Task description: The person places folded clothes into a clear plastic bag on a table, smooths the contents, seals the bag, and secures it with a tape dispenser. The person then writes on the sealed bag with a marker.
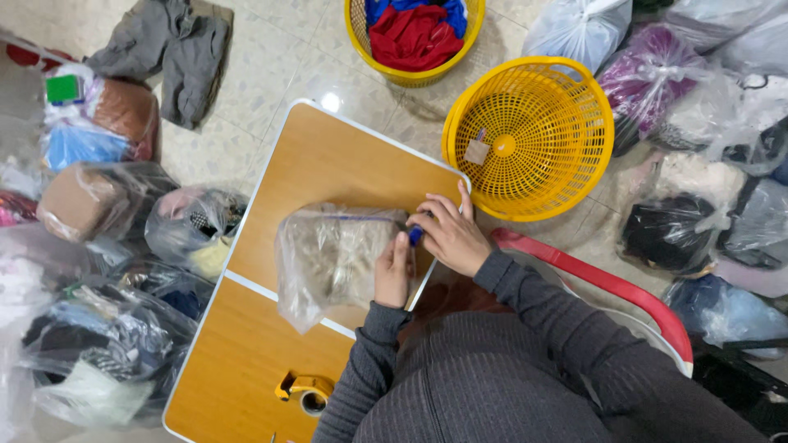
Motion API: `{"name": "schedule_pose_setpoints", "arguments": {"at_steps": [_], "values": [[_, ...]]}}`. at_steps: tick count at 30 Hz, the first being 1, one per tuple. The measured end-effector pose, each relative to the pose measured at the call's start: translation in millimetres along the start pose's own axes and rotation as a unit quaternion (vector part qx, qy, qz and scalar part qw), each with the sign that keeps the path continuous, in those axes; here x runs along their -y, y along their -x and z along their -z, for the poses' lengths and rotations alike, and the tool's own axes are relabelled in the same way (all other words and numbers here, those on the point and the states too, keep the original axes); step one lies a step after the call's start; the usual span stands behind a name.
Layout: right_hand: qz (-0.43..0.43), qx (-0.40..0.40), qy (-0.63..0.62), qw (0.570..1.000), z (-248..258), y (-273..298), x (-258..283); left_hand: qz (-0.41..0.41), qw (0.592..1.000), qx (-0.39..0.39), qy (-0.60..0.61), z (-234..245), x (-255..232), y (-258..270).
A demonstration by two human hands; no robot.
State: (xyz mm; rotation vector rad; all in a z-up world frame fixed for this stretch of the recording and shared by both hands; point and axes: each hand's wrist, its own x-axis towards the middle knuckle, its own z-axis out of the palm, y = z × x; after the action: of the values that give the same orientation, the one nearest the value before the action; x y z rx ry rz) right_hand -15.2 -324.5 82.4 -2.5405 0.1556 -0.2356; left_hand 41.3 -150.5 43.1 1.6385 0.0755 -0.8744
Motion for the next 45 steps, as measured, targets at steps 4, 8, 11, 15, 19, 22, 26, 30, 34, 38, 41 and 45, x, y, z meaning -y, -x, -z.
{"name": "schedule_pose_setpoints", "arguments": {"at_steps": [4,8,11,15,19,22,26,30,34,38,41,45], "values": [[0.01,-0.016,0.01,1.0,12,7,-36,0.026,0.997,0.03,-0.068,-38,-4,-28],[0.01,-0.022,0.023,0.999,24,13,-79,-0.097,0.979,0.088,-0.153,-69,-15,-51],[-0.01,-0.015,0.031,0.999,30,16,-105,-0.056,0.958,0.116,-0.257,-92,-25,-65],[-0.034,0.001,0.037,0.999,35,17,-135,-0.017,0.938,0.139,-0.317,-124,-34,-86],[-0.102,-0.016,-0.004,0.995,32,13,-164,-0.019,0.924,0.108,-0.366,-154,-30,-113],[-0.174,-0.063,-0.065,0.981,20,13,-185,0.013,0.928,0.065,-0.367,-167,-17,-130],[-0.259,-0.049,-0.048,0.963,-13,21,-219,0.014,0.926,0.0,-0.377,-174,11,-161],[-0.338,0.04,0.011,0.94,-73,39,-262,-0.089,0.911,-0.021,-0.401,-165,47,-206],[-0.368,0.104,0.036,0.923,-153,68,-317,-0.171,0.86,-0.035,-0.48,-140,92,-259],[-0.415,0.186,0.025,0.89,-240,81,-379,-0.246,0.806,-0.074,-0.533,-110,126,-320],[-0.423,0.298,0.072,0.853,-305,83,-417,-0.291,0.781,-0.074,-0.548,-98,142,-351],[-0.368,0.318,0.052,0.872,-377,67,-466,-0.31,0.761,-0.076,-0.565,-100,150,-353]]}}
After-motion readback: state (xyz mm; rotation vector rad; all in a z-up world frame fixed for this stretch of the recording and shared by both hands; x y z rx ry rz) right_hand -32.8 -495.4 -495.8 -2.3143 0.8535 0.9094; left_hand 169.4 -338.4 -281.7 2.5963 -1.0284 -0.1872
